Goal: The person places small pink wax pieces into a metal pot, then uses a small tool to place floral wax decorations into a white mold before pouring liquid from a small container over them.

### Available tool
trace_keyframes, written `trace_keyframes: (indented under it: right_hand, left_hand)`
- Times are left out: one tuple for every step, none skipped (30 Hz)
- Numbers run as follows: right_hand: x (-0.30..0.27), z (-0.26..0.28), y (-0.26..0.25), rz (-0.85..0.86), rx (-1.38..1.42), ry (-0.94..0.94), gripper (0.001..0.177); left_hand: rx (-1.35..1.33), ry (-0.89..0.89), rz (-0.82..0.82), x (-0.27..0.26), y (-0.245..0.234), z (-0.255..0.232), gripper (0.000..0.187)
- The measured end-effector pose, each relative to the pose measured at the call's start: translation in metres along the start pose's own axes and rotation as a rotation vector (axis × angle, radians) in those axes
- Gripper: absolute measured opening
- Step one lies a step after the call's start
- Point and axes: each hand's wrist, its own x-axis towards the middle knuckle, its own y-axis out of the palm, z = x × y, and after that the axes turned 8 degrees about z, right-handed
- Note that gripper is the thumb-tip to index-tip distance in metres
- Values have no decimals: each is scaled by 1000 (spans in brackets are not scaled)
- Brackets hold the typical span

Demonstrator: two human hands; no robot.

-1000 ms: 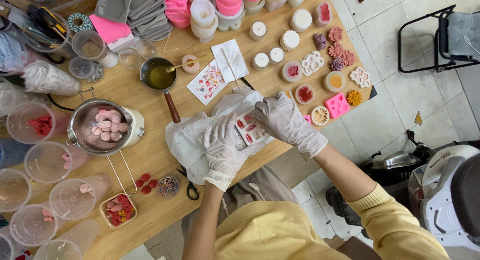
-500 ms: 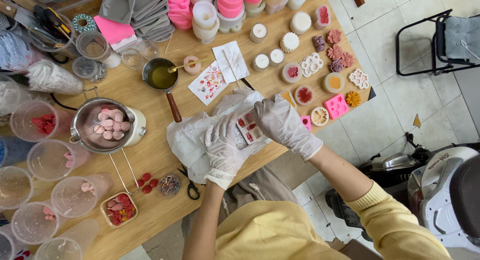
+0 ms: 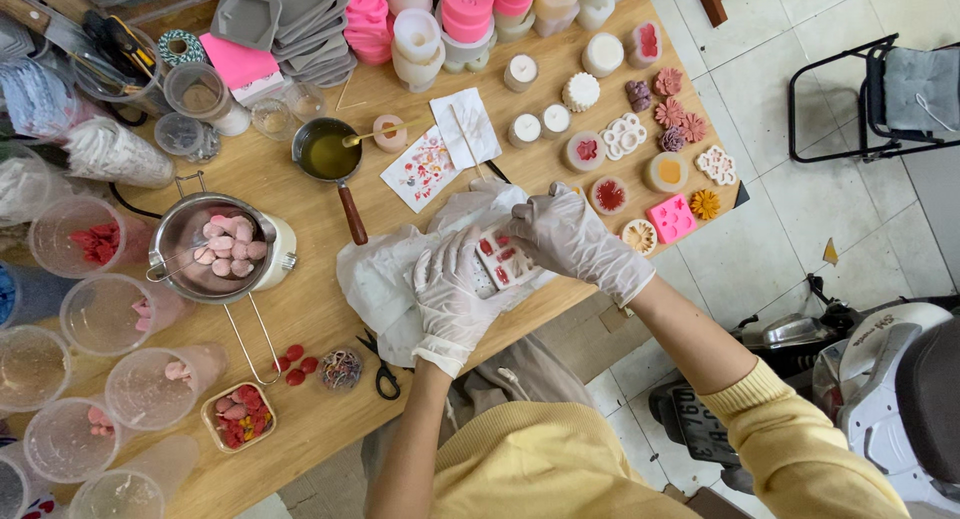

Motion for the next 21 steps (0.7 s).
trace_keyframes:
  right_hand:
    - [-1, -2, 1, -1, -2, 0, 20]
    - [-3, -4, 3, -22, 40, 1, 20]
    - [-4, -6, 3, -43, 81, 3, 20]
    - [-4, -7, 3, -44, 80, 2, 20]
    - [-3, -9, 1, -1, 164, 31, 20]
    - [-3, -10, 0, 43, 249, 58, 21]
    - [-4, -10, -2, 42, 249, 57, 21]
    - [-5, -10, -4, 22, 281, 71, 20]
    - [-5, -10, -6, 2, 313, 85, 20]
    - [-4, -10, -7, 1, 312, 83, 20]
    - [-4, -9, -9, 2, 280, 117, 19]
    - [-4, -8, -10, 4, 248, 152, 18]
    - [-3, -7, -10, 4, 248, 152, 18]
    - [-2, -4, -10, 3, 158, 125, 17]
    - [0, -2, -11, 1, 69, 98, 19]
    - [1, 2, -11, 3, 69, 97, 19]
    - [2, 7, -11, -9, -13, 112, 20]
    - [4, 10, -10, -21, -94, 127, 22]
    - [6, 12, -10, -20, -95, 126, 22]
    - [9, 14, -8, 11, -161, 127, 22]
    - [11, 15, -7, 43, -227, 128, 23]
  left_hand:
    - [-11, 2, -3, 0, -1, 0, 103]
    - [-11, 3, -4, 0, -1, 0, 103]
    - [-18, 0, 29, 0, -2, 0, 105]
    - [-25, -3, 61, 0, -3, 0, 107]
    - [-24, -2, 60, 0, -3, 0, 107]
    - [-25, -4, 58, 0, -3, 0, 107]
    - [-26, -7, 57, 0, -3, 0, 107]
    - [-26, -7, 55, 0, -2, 0, 107]
    - [-24, -3, 38, 0, -1, 0, 107]
    - [-21, 1, 20, -1, -1, 0, 107]
    - [-20, 0, 18, 0, 0, 1, 107]
    - [-18, 4, 18, 0, 0, 2, 106]
    - [-15, 8, 17, 0, 0, 3, 106]
    - [-16, 8, 16, 0, 0, 3, 106]
    - [-20, 4, 21, 0, 1, 3, 106]
    - [-24, -1, 26, 0, 1, 2, 106]
    - [-25, -2, 26, 0, 0, 2, 106]
    - [-23, -5, 27, 0, 0, 2, 106]
    - [-20, -7, 29, 0, 0, 1, 106]
    - [-21, -7, 27, 0, -1, 1, 106]
    - [-21, 5, 14, 0, -2, 0, 106]
